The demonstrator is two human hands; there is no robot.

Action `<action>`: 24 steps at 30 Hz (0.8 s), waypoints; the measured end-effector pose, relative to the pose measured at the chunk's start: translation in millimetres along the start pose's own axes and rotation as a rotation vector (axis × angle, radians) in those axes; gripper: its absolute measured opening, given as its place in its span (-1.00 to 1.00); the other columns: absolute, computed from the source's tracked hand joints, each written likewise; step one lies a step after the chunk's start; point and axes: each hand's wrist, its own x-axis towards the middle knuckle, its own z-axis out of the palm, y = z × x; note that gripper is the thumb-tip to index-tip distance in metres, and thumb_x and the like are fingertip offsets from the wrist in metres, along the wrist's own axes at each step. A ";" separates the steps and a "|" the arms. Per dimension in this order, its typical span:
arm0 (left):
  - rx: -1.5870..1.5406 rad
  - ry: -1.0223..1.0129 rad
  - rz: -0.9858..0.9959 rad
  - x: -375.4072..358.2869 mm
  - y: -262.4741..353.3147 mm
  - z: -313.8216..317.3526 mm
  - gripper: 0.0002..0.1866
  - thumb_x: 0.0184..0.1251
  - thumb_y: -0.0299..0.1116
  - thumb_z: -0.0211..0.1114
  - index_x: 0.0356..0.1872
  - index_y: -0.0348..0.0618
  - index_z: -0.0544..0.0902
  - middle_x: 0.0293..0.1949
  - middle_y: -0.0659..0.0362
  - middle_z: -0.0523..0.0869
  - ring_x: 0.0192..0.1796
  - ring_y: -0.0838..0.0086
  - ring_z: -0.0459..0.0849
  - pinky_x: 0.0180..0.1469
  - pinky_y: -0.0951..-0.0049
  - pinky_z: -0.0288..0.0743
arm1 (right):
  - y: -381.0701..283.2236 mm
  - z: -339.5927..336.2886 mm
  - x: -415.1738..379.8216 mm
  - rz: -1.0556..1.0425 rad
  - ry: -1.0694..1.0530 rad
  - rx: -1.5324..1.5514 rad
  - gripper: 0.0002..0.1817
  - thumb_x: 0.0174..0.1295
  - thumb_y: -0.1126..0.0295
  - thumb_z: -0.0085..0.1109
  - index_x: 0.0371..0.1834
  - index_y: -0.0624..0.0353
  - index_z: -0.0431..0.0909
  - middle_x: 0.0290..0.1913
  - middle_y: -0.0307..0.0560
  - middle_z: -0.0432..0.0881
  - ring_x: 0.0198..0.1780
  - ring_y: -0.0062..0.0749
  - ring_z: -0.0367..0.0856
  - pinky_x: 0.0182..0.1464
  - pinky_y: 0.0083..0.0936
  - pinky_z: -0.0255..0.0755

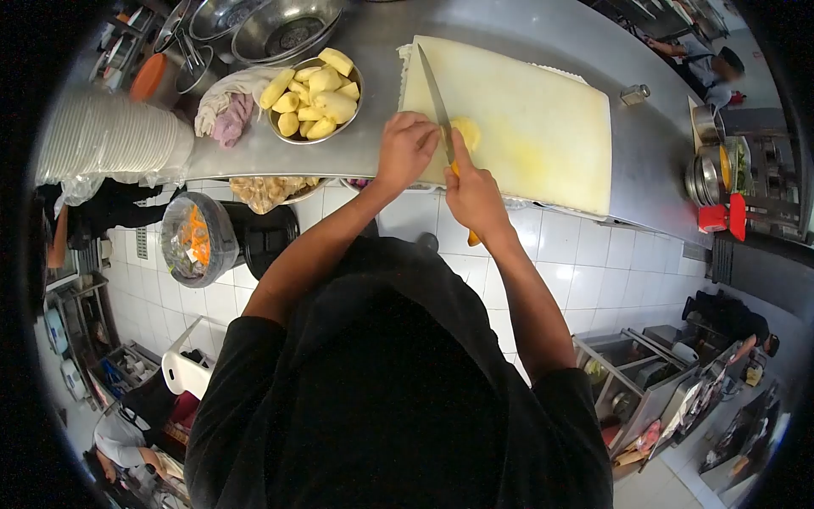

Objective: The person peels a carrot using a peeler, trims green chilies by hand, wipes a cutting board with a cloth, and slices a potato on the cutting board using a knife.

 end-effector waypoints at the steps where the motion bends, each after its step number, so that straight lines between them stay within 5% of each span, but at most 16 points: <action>1: -0.008 0.005 -0.003 -0.1 1.3 -0.4 -0.94 0.02 -0.48 0.38 -0.43 -0.13 0.74 -0.34 0.22 0.64 -0.17 0.29 0.57 -0.08 0.27 0.39 | 0.5 0.8 -0.2 0.002 0.001 -0.005 -0.29 0.37 0.39 -0.01 0.57 -0.05 -0.04 -0.45 0.32 0.60 -0.39 0.22 0.59 -0.19 -0.12 0.43; 15: 0.038 -0.050 0.037 -1.3 -0.3 -1.1 -0.95 0.01 -0.48 0.38 -0.45 -0.14 0.73 -0.32 0.23 0.61 -0.13 0.29 0.55 -0.07 0.26 0.38 | -1.2 -16.3 -7.6 -0.077 0.122 0.054 -0.30 0.35 0.41 0.01 0.54 0.03 -0.01 -0.39 0.31 0.63 -0.35 0.26 0.60 -0.19 -0.07 0.45; 18: 0.049 -0.060 0.032 -1.3 -1.4 -1.6 -0.94 0.02 -0.47 0.38 -0.43 -0.14 0.73 -0.31 0.22 0.61 -0.13 0.28 0.55 -0.06 0.26 0.38 | -1.8 -21.9 -12.7 -0.001 0.101 0.091 -0.31 0.36 0.40 0.03 0.54 -0.02 0.01 -0.43 0.26 0.61 -0.42 0.18 0.59 -0.21 -0.16 0.47; 24: 0.049 -0.107 0.112 1.5 5.6 -5.5 -0.82 0.06 -0.42 0.39 -0.26 -0.16 0.74 -0.20 0.20 0.63 -0.07 0.28 0.55 0.00 0.25 0.40 | 2.8 -44.1 -34.7 0.201 0.148 0.277 -0.32 0.39 0.41 0.04 0.55 -0.08 0.04 -0.53 0.05 0.52 -0.57 -0.30 0.46 -0.32 -0.40 0.45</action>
